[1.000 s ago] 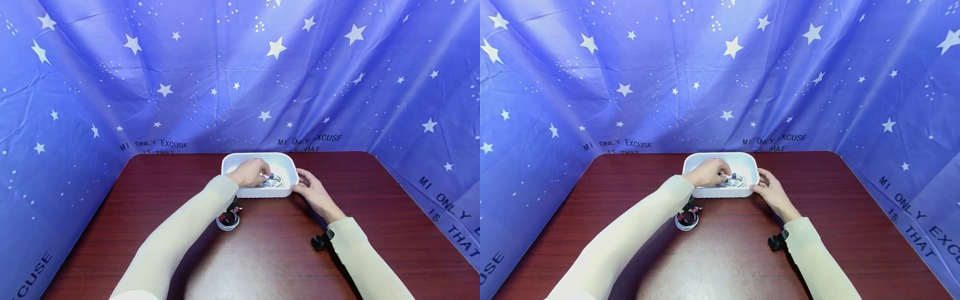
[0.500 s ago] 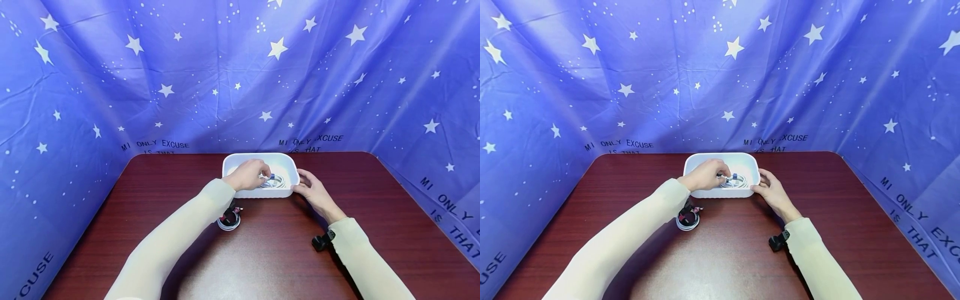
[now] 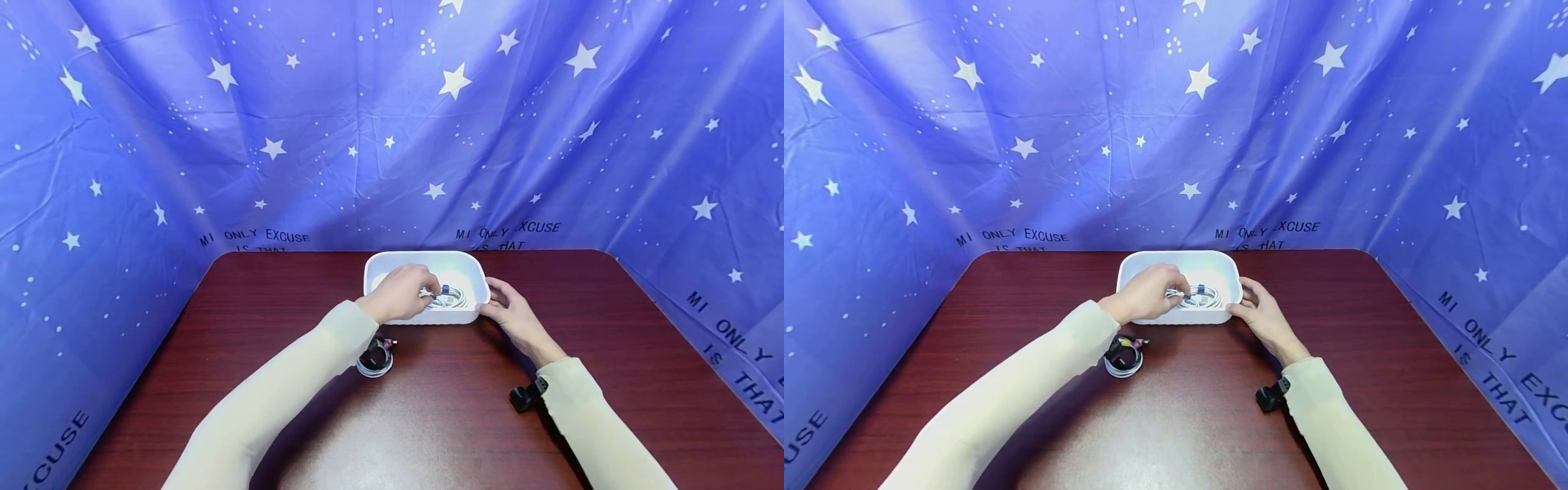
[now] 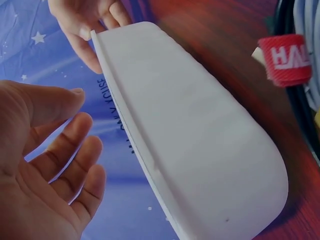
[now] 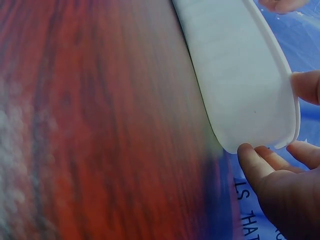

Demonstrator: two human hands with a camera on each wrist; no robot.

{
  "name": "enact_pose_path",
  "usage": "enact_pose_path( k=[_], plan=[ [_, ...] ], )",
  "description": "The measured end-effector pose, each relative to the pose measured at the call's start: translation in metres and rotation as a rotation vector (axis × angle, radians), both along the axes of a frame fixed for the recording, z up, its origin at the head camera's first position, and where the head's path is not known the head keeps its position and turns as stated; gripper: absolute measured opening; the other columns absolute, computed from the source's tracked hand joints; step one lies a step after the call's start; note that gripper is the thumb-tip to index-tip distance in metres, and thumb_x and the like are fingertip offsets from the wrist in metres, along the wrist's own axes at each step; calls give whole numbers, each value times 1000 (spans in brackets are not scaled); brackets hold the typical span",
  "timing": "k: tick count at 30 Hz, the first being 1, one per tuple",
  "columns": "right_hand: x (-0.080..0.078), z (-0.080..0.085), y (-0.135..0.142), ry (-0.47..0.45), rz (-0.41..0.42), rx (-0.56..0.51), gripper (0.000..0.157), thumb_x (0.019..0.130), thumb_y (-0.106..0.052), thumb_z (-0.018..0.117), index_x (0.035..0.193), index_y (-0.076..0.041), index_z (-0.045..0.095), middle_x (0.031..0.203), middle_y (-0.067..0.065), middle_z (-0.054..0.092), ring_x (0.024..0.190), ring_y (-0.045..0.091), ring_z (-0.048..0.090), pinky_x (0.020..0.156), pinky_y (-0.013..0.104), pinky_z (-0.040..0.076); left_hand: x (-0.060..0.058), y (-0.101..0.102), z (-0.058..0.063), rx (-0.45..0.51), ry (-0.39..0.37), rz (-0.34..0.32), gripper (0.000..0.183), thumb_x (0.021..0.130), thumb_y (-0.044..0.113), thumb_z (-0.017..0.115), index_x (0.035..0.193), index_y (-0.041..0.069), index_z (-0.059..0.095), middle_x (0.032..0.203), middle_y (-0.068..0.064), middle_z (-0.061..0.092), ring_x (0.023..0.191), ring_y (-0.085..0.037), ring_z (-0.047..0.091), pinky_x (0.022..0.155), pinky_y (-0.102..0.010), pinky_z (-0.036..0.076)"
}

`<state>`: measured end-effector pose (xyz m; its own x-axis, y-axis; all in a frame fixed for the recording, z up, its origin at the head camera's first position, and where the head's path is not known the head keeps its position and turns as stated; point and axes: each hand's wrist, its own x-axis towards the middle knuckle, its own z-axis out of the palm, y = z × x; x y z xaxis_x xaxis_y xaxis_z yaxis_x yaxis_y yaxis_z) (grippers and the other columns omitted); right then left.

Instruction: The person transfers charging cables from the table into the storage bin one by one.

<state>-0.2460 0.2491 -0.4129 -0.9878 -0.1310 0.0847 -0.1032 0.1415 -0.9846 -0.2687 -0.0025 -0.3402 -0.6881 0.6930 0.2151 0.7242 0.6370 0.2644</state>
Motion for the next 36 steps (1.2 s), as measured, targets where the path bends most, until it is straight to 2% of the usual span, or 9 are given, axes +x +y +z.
enact_pose_path(
  k=[9,16,21,25,30,36],
  plan=[
    [0,-1,0,5,-8,-2,71,86,0,65,145,5,27,135,34,42,114,29,52,83,14,47,11,-6,-5,34,12,8,18,83,10,67,99,14,75,96,4,67,95,-15,57,85,-29,45],
    [-1,-1,0,-6,-7,-11,71,86,1,64,146,4,26,136,33,42,118,36,48,83,14,46,18,-12,-4,56,24,-12,19,83,9,67,100,14,74,98,5,67,98,-16,57,86,-30,45],
    [1,0,0,-2,-10,-6,71,86,1,65,145,6,26,135,34,41,116,32,50,83,14,46,22,-16,-2,66,44,-18,18,83,9,68,99,16,73,97,6,67,95,-14,56,87,-28,44],
    [1,1,0,0,-16,-4,71,86,0,65,145,6,27,135,34,41,115,29,52,83,14,46,25,-18,-3,64,61,-32,18,83,10,68,100,15,73,97,5,67,93,-14,57,86,-30,45],
    [2,1,0,0,-15,-7,71,86,0,65,145,5,27,136,34,41,116,32,50,83,14,46,28,-21,-6,71,73,-54,19,83,9,69,101,12,73,97,4,68,92,-15,58,86,-33,45],
    [1,0,0,-6,-10,-16,71,86,2,64,145,5,27,136,33,42,116,33,50,83,14,46,32,-26,-9,84,66,-86,20,82,8,69,101,11,72,98,4,66,93,-14,58,88,-30,45]
  ],
)
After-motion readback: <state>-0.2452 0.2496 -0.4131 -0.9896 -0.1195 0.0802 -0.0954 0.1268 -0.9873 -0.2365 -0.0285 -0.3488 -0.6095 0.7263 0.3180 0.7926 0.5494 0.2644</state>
